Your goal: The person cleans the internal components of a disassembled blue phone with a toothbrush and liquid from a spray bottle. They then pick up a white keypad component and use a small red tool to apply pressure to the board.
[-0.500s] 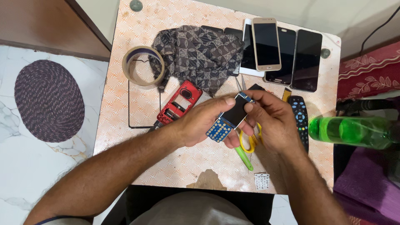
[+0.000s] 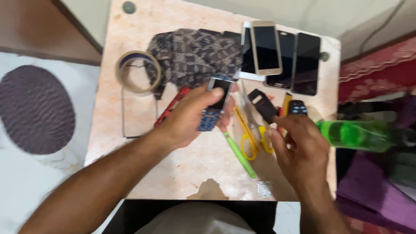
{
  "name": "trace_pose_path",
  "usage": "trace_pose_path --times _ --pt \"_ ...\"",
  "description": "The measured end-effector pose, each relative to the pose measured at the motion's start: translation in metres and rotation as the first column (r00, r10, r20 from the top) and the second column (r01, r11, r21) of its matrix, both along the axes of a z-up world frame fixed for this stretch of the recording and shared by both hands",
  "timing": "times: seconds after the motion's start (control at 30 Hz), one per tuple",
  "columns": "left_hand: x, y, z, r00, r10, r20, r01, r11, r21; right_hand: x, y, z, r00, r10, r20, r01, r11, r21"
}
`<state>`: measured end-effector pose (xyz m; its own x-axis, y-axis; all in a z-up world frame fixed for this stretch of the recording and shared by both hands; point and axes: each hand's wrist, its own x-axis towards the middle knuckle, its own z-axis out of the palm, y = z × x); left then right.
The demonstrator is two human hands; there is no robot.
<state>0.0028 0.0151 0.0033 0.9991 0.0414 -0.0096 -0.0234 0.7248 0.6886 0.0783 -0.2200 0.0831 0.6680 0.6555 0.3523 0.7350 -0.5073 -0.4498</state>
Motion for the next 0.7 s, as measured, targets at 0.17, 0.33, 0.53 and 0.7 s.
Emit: trace_pose_path --times 0.17,0.33,0.53,0.7 --pt "-0.001 0.001 0.004 0.999 0.032 -0.038 -0.036 0.994 -0.100 0.004 -0.084 -0.018 0.789 -0.343 0.510 0.153 0.913 0.378" --pt "-0.003 -0.008 0.001 1.000 0.012 -0.004 -0.013 0.991 -0.130 0.062 -0.145 -0.033 0.625 -0.628 0.465 0.296 0.741 0.603" --pt "-0.001 -0.012 0.002 1.000 0.018 0.020 -0.016 0.996 -0.093 0.077 -0.130 -0.044 0.865 -0.414 0.283 0.234 0.832 0.502" --pt "-0.002 -0.014 0.003 0.999 0.011 0.052 -0.006 0.995 -0.095 0.085 -0.126 -0.025 0.978 -0.205 -0.036 0.182 0.762 0.621"
